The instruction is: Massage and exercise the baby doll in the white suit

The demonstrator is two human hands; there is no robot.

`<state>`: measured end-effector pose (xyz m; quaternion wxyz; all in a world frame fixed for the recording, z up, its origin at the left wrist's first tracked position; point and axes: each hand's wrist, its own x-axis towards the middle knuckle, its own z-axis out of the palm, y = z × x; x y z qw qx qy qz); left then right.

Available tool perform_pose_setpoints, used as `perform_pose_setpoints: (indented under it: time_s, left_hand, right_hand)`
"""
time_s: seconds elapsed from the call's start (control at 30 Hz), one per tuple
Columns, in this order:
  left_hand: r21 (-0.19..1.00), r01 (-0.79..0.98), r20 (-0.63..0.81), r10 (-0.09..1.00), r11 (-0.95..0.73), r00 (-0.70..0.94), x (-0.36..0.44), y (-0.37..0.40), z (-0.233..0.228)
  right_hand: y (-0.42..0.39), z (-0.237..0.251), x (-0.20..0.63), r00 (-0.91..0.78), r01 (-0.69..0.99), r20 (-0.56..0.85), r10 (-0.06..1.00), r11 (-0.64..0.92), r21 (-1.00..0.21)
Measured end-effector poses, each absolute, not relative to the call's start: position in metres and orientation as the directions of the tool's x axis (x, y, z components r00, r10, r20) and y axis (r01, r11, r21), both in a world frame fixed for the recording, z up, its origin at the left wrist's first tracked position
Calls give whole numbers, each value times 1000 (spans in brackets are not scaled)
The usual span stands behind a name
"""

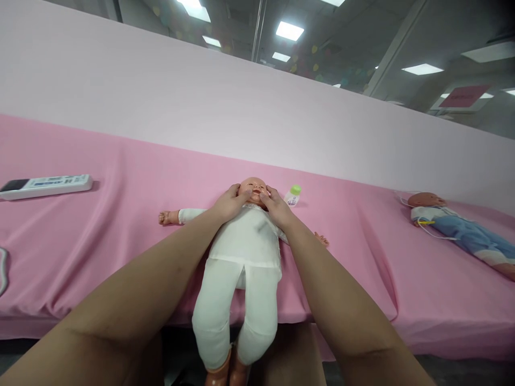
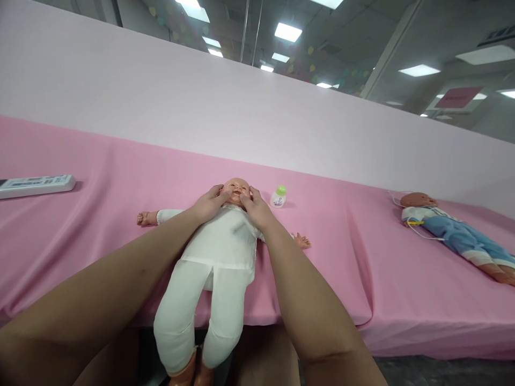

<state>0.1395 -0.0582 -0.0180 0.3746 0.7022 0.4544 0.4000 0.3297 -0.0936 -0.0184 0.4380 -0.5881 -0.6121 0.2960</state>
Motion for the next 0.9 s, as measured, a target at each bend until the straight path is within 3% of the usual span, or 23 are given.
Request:
perform_pose_setpoints:
  time_s: [0.9]
  left_hand:
    - [882,359,216,939,-306,269,138,-59,-17]
  right_hand:
    - [-99,-11,326,94,526,179,979,104,-844]
